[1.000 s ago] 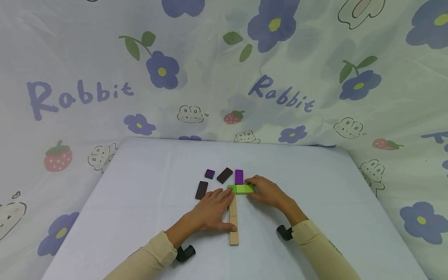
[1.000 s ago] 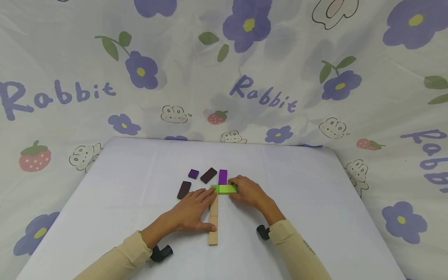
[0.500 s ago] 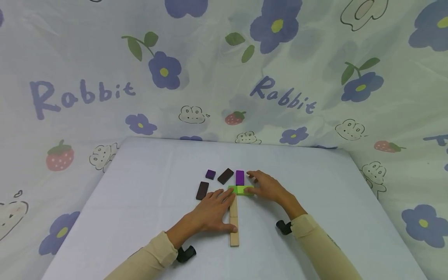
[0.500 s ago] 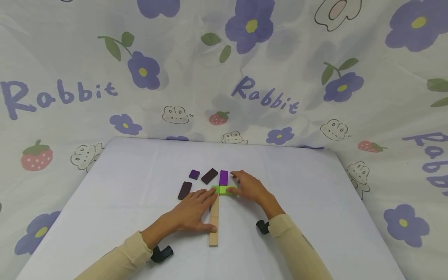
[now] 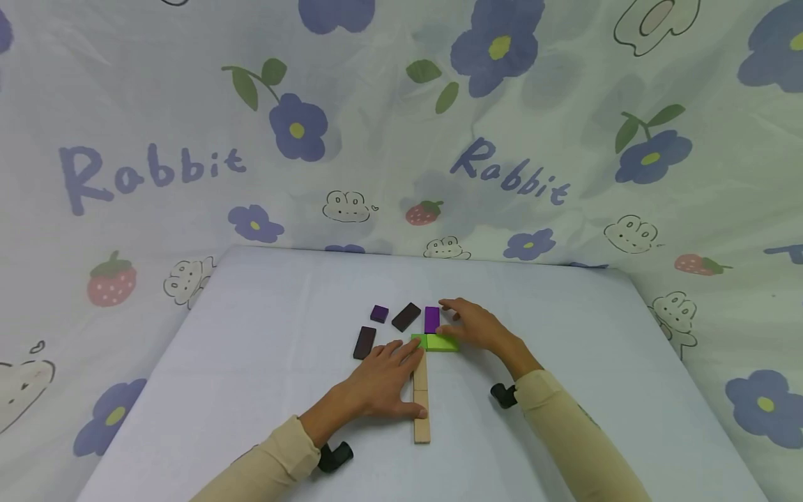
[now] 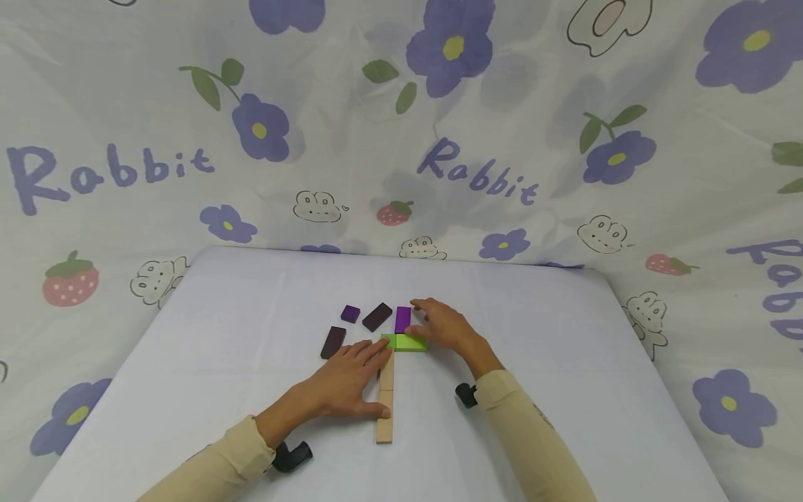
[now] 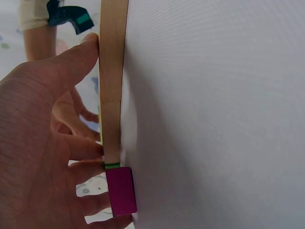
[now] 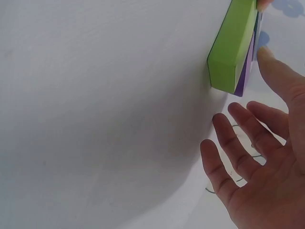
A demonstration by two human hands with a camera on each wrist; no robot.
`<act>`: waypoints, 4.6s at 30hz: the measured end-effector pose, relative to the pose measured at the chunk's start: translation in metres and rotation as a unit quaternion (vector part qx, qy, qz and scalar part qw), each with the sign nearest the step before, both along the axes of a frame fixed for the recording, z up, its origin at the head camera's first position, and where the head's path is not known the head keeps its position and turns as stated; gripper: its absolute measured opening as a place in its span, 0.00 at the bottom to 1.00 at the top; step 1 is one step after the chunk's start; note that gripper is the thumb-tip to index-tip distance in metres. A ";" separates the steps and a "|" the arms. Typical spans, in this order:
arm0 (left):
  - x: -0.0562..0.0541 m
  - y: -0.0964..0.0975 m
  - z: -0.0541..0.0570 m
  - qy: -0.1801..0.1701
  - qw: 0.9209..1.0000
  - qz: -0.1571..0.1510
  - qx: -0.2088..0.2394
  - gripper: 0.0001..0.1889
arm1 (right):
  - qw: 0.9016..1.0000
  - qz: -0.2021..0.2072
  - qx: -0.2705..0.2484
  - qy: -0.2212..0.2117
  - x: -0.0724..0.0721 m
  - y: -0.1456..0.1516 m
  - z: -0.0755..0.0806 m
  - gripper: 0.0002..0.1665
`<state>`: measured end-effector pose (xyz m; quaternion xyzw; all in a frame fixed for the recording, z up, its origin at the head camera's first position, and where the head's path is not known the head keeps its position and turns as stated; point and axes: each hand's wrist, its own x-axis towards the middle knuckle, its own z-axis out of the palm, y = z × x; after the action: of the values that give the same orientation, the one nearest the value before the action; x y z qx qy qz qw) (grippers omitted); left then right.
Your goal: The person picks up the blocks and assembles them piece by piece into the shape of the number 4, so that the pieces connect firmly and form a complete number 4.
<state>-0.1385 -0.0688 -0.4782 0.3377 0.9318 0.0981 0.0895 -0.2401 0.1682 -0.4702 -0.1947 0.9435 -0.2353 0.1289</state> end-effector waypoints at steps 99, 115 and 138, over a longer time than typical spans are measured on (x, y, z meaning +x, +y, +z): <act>0.001 0.000 0.000 0.006 1.000 -0.005 0.008 0.53 | 0.996 0.025 0.076 0.027 -0.003 -0.031 -0.001 0.37; 0.001 0.001 -0.002 0.011 1.000 -0.007 0.003 0.54 | 0.996 0.027 0.075 0.031 -0.004 -0.031 -0.001 0.37; -0.001 0.001 -0.001 0.014 1.000 -0.007 0.001 0.54 | 0.999 0.033 0.021 0.028 0.022 -0.012 0.001 0.50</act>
<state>-0.1391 -0.0678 -0.4789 0.3457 0.9305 0.0936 0.0770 -0.2181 0.1565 -0.4688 -0.2295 0.9446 -0.2050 0.1140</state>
